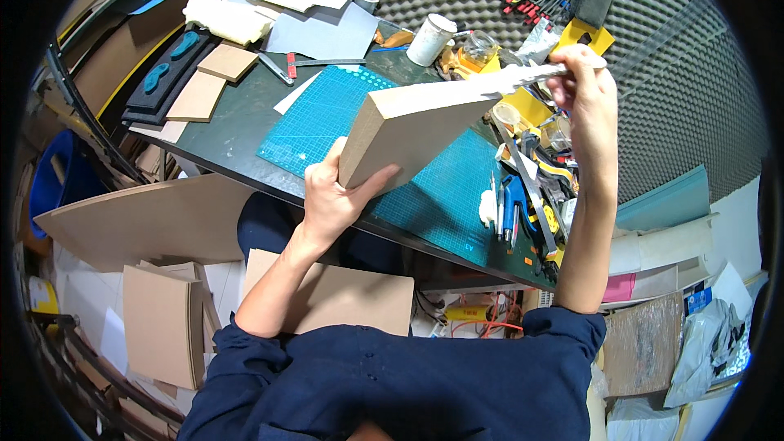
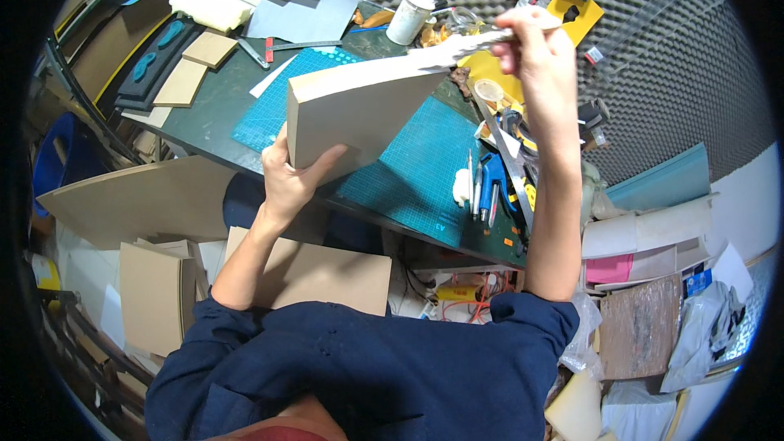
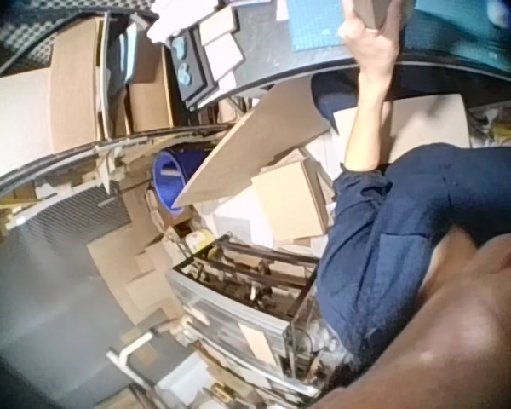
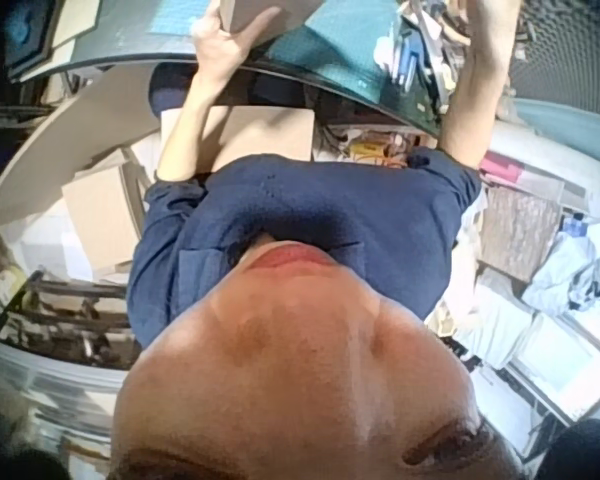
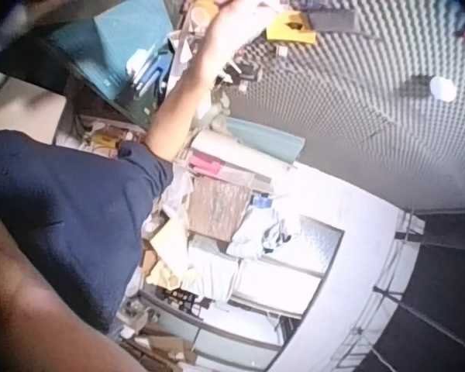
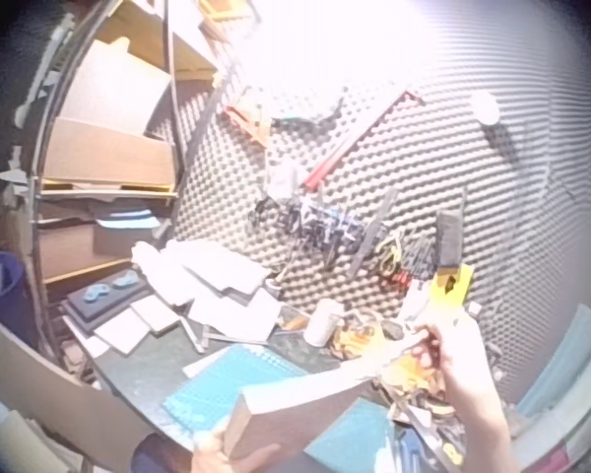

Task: The person applies glue to the edges of a rectangular cardboard piece using a brush, then joins it to another cardboard piece. They press the joint and use a yellow staple gun to fasten the connection, completing a small cardboard assembly.

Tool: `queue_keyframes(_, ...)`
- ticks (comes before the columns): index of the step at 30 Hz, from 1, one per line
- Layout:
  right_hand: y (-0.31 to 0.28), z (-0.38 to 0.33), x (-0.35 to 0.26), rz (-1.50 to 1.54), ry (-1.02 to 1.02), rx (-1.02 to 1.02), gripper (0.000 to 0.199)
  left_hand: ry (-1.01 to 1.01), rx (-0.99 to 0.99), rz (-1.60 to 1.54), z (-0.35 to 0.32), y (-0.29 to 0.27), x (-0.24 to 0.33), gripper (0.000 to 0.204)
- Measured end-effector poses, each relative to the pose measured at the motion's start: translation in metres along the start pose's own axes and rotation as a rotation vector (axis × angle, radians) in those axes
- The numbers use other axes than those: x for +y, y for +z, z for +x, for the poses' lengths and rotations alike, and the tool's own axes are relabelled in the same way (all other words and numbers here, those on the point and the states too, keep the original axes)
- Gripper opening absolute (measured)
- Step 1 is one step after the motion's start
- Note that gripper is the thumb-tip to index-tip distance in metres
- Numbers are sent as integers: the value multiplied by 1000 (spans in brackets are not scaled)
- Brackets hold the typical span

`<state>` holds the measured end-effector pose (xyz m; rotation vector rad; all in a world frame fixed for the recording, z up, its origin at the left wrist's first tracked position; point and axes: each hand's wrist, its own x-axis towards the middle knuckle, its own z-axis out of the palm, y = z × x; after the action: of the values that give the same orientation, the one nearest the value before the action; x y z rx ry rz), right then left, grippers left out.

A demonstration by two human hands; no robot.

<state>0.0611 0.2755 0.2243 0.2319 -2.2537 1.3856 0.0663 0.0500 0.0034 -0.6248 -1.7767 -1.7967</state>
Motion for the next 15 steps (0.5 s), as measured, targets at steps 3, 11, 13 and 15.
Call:
queue_keyframes(3, -2, 2, -1, -11, -7, 88, 27, -17, -16, 8, -1, -1, 1, 39)
queue_keyframes(11, -13, 4, 10, -68, -34, 83, 24, -35, -25, 7, -1, -2, 2, 39)
queue_keyframes(13, -18, 4, 10, -134, -19, 225, 25, -21, -12, 11, -1, -1, 2, 39)
queue_keyframes(15, -20, 0, 8, 10, 9, 183, 25, -9, -8, -5, 1, 1, 0, 38)
